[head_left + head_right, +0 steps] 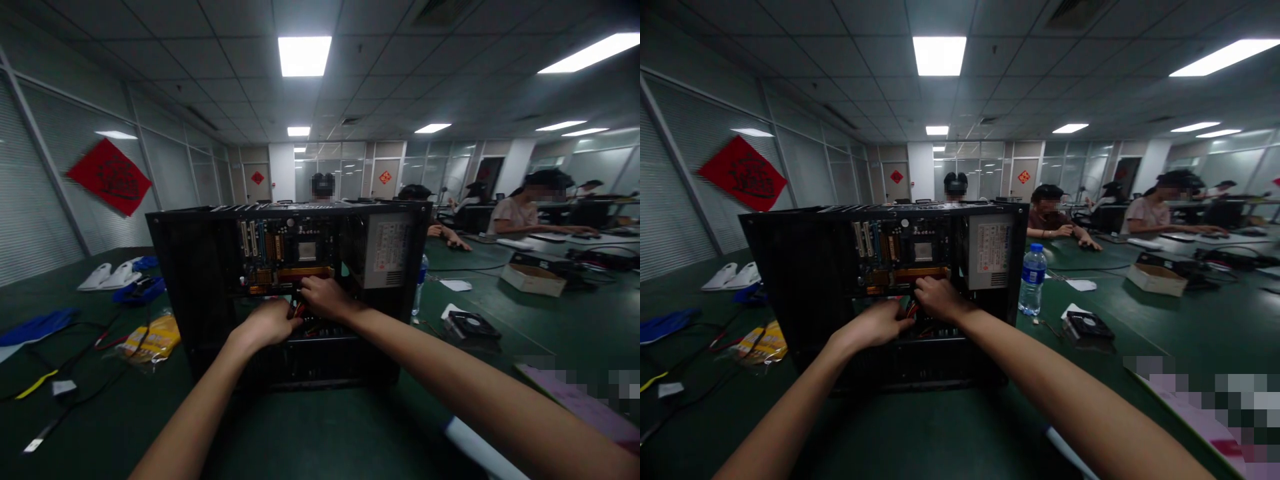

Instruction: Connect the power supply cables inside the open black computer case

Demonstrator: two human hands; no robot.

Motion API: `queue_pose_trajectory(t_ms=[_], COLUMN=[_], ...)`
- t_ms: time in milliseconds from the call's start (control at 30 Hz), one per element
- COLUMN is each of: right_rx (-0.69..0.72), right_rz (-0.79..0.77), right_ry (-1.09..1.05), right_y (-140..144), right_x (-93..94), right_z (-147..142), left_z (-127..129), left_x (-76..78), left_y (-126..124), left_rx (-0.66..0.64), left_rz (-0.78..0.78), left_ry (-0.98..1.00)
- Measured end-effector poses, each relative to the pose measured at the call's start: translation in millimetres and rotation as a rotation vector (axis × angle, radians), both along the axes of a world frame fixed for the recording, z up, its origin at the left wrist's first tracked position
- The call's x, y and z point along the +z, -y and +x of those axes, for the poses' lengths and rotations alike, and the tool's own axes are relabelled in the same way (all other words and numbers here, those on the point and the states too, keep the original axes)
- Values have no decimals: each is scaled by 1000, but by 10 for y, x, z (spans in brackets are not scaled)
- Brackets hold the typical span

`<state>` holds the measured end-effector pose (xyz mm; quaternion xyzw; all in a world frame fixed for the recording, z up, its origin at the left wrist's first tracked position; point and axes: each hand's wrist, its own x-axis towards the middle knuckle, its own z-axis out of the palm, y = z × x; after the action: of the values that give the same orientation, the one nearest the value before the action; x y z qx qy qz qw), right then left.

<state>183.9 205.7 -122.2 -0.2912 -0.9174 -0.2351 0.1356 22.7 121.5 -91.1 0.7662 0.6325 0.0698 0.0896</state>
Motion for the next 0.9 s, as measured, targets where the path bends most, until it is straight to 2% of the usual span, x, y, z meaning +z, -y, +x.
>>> queue_pose_trajectory(t_ms=[233,400,633,900], right_rx=[-17,-31,-43,-37], right_rz=[52,45,26,-73], right_ry=[32,39,52,-75], right_y=[26,58,80,22], right_x=[8,34,35,-23], right_z=[-16,-23,-42,41], left_z=[-42,-82,-66,-90], left_x=[-31,-83,-139,-148], left_y=[-55,-157,-225,-239], left_rx=[-29,-35,9,58], left_rz=[1,75,103,150], left_ry=[14,118,149,169])
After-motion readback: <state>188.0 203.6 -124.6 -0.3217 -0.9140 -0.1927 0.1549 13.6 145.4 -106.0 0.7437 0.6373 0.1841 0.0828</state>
